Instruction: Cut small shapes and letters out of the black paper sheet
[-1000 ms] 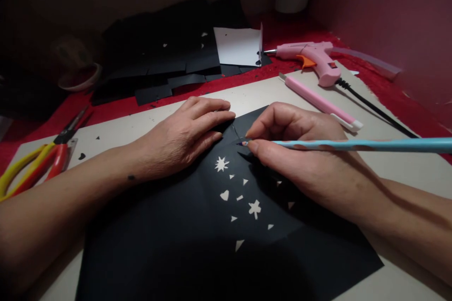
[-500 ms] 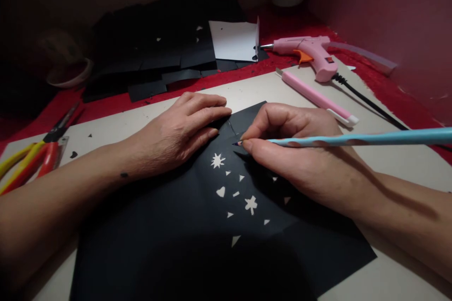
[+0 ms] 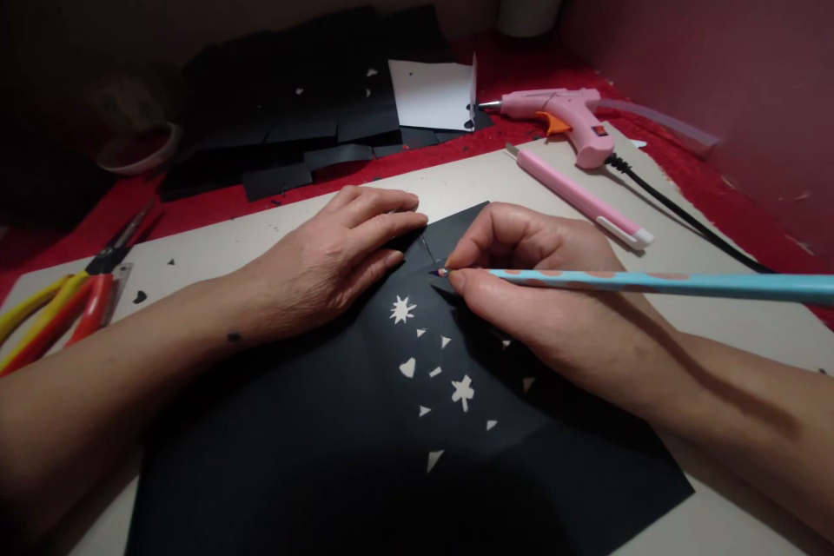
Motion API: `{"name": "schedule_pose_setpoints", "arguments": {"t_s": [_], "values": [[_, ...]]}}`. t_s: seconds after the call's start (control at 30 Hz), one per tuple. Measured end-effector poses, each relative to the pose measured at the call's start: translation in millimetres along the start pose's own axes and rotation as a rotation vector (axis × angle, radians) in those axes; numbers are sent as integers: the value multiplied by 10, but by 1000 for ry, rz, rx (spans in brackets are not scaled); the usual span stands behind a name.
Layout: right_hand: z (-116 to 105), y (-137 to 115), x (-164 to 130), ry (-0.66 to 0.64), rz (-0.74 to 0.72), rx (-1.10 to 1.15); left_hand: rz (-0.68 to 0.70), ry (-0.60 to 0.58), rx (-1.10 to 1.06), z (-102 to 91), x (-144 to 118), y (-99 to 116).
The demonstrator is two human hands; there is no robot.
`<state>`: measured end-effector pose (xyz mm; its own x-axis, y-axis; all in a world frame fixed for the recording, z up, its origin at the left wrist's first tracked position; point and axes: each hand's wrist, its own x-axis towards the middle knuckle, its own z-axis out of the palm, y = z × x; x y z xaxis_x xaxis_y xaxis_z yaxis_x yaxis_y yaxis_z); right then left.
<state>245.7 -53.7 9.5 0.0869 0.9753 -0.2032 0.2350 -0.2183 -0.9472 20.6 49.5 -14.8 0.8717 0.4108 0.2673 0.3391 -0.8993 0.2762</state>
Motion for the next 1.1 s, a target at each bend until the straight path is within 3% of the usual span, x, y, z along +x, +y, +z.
{"name": "schedule_pose_setpoints", "arguments": {"t_s": [0.27, 0.47, 0.63, 0.93, 1.1], "values": [[4, 25, 1, 135, -114, -182, 15, 13, -9, 10, -12, -15], [-2, 57, -20, 104, -103, -209, 14, 15, -8, 1, -14, -12], [-11, 43, -51, 130, -181, -273, 23, 20, -2, -4, -14, -8], [0, -30, -10, 50, -117, -28, 30, 20, 0, 9, -5, -16], [-14, -69, -13, 114, -175, 36, 24, 18, 11, -19, -12, -11]]}}
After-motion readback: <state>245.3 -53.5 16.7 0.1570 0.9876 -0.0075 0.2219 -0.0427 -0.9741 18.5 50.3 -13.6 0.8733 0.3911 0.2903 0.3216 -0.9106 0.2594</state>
